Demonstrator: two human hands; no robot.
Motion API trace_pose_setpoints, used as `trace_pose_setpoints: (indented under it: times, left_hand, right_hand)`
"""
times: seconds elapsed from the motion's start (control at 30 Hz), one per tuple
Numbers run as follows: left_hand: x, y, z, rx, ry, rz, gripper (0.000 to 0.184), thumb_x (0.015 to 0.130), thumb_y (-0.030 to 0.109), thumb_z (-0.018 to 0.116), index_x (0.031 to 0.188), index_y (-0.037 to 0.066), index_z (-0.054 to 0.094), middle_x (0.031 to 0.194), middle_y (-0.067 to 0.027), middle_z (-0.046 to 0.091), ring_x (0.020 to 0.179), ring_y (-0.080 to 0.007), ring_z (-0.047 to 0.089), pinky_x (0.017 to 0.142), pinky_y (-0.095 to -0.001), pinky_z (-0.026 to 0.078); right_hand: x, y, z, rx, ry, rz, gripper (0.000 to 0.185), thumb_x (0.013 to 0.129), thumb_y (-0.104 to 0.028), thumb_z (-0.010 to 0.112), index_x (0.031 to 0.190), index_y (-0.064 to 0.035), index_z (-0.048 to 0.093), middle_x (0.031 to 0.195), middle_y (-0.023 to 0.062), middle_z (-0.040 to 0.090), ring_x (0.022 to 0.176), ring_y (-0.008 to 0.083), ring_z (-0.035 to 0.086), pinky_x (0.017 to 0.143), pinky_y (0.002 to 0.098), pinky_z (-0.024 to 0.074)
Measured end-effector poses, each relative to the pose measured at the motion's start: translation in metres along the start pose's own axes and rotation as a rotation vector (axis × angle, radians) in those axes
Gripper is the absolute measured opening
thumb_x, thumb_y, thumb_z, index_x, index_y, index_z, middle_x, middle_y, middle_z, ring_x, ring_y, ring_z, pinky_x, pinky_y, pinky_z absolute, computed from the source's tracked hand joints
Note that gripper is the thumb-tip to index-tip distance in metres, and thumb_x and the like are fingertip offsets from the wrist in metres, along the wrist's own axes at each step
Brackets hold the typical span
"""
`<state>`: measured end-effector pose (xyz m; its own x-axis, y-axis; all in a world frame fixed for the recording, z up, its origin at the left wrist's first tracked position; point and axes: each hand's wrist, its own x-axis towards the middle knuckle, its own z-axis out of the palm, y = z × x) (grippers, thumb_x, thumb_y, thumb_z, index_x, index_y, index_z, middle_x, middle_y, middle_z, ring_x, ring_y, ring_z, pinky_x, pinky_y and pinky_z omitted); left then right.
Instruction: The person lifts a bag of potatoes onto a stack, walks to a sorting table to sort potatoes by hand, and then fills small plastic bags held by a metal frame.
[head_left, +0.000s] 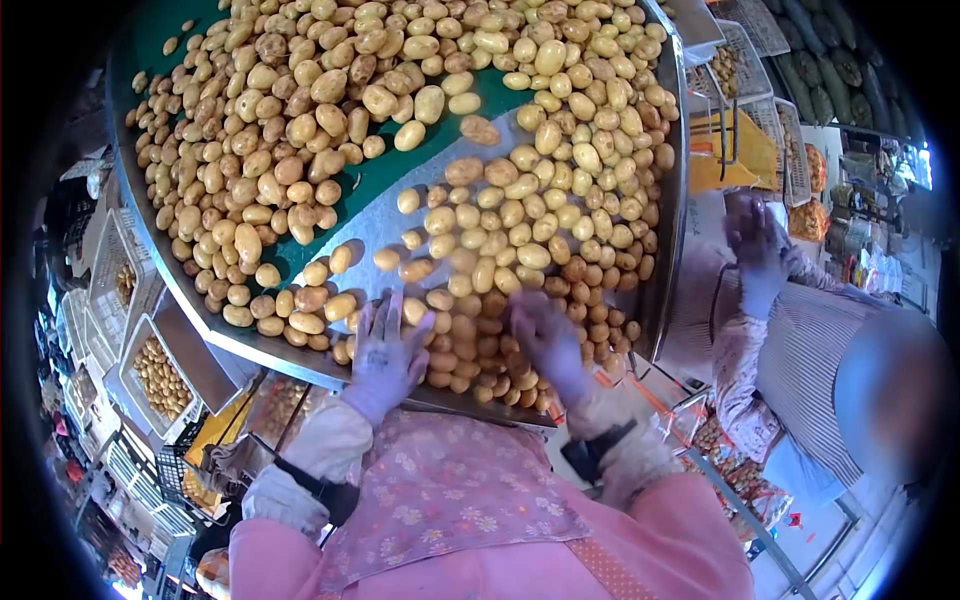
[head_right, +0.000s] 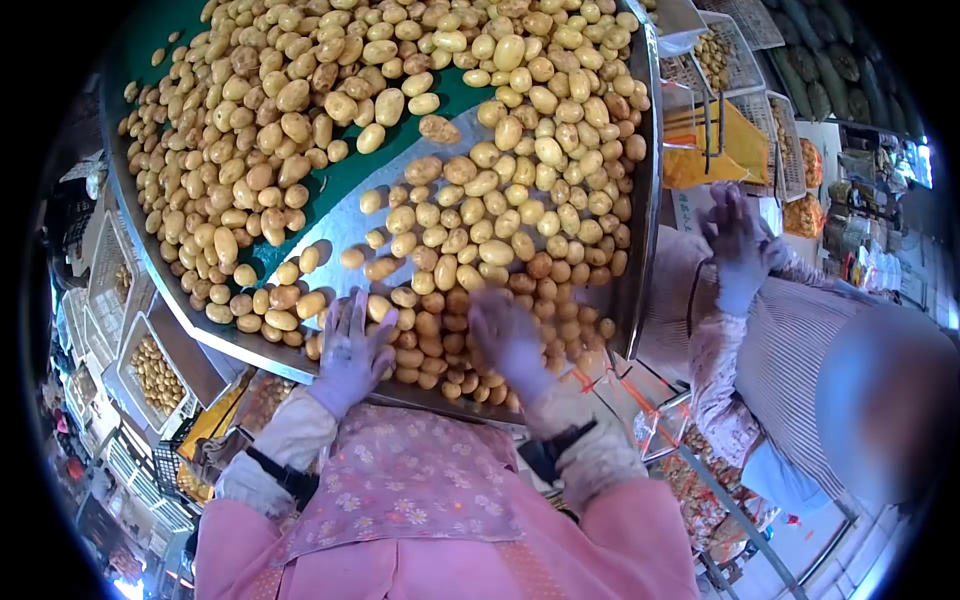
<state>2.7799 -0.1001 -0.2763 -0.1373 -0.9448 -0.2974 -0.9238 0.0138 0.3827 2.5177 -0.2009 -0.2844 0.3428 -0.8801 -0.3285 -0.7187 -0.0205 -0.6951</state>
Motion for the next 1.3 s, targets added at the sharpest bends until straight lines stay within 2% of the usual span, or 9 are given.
trace_pose_setpoints:
  times: [0.07,0.57,0.77,0.8,0.9,0.97,1.1,1.23,1.3]
  left_hand:
    - [-0.02,0.003,0.001,-0.029,-0.05,0.021,0.06,0.088,0.033,0.062,0.145,0.022,0.046,0.148,-0.028,0.037,0.138,-0.0443,0.036,0.117,-0.0569,0.021]
    - [-0.063,0.003,0.03,-0.514,0.298,-0.159,0.045,0.089,0.016,0.062,0.133,0.008,0.058,0.129,-0.0214,0.058,0.119,-0.0405,0.054,0.105,-0.046,0.041]
    - [-0.046,0.01,-0.009,-1.909,0.352,-0.749,0.045,0.1,0.035,0.055,0.137,0.009,0.051,0.125,-0.0088,0.059,0.112,-0.0241,0.059,0.091,-0.0372,0.051]
    - [-0.045,0.007,-0.015,-2.217,0.278,-0.656,0.046,0.1,0.037,0.054,0.136,0.009,0.05,0.124,-0.0088,0.058,0.107,-0.0221,0.06,0.083,-0.0352,0.052]
    - [-0.048,-0.014,0.017,-2.428,0.24,-0.511,0.037,0.1,0.035,0.055,0.126,0.008,0.054,0.11,-0.0085,0.06,0.09,-0.0169,0.061,0.059,-0.0259,0.05]
    - [-0.064,-0.055,0.073,-2.842,-0.216,-0.217,0.029,0.1,0.032,0.055,0.114,0.007,0.057,0.095,-0.0054,0.061,0.082,-0.0157,0.062,0.054,-0.0227,0.048]
    - [-0.081,-0.027,0.027,-2.658,0.401,-0.705,0.02,0.1,0.027,0.056,0.1,0.006,0.057,0.088,-0.0016,0.059,0.086,-0.0152,0.062,0.065,-0.0236,0.054]
    - [-0.094,-0.016,0.016,-2.458,0.454,-0.605,0.031,0.1,0.019,0.053,0.126,0.002,0.056,0.11,-0.008,0.06,0.109,-0.0206,0.06,0.076,-0.0308,0.056]
    - [-0.094,-0.023,0.051,-2.075,0.575,-0.476,0.044,0.098,0.021,0.053,0.139,0.007,0.051,0.117,-0.0111,0.059,0.108,-0.0221,0.059,0.078,-0.0303,0.056]
  right_hand:
    - [0.071,-0.011,-0.004,-0.155,0.361,-0.525,0.025,0.091,-0.018,0.064,0.115,-0.0098,0.066,0.114,0.0129,0.066,0.099,0.0329,0.065,0.082,0.0424,0.0531]
    - [0.173,-0.082,0.082,-0.664,-0.055,-0.535,0.023,0.089,-0.017,0.058,0.111,-0.0159,0.066,0.11,0.0155,0.06,0.094,0.0336,0.064,0.077,0.0449,0.0538]
    - [0.086,-0.112,0.067,-0.211,-0.032,-0.525,0.026,0.091,-0.021,0.061,0.114,-0.0093,0.061,0.103,0.0161,0.062,0.087,0.0361,0.064,0.075,0.0465,0.0521]
    - [0.053,-0.122,0.075,0.263,-0.293,-0.4,0.03,0.09,-0.022,0.063,0.117,-0.0096,0.059,0.102,0.0157,0.062,0.088,0.0363,0.064,0.074,0.0465,0.0526]
    - [0.041,-0.118,0.095,-0.221,-0.127,-0.456,0.023,0.09,-0.019,0.063,0.111,-0.0123,0.062,0.102,0.0135,0.063,0.089,0.0349,0.065,0.075,0.0445,0.054]
    - [0.056,-0.101,0.11,-0.406,-0.188,-0.514,0.019,0.092,-0.019,0.059,0.109,-0.012,0.063,0.105,0.0133,0.062,0.092,0.0338,0.066,0.077,0.0441,0.0545]
    - [0.073,-0.105,0.124,-0.592,-0.354,-0.384,0.02,0.09,-0.014,0.057,0.109,-0.0117,0.064,0.109,0.0144,0.061,0.096,0.034,0.065,0.077,0.043,0.0545]
    - [0.045,-0.096,0.123,-0.088,-0.041,-0.511,0.022,0.087,-0.017,0.066,0.108,-0.0087,0.064,0.107,0.0142,0.065,0.091,0.029,0.067,0.076,0.0407,0.0549]
    - [0.028,-0.106,0.125,0.139,-0.407,-0.482,0.031,0.092,-0.024,0.066,0.12,-0.0105,0.062,0.103,0.0131,0.065,0.092,0.0234,0.063,0.081,0.0364,0.0517]
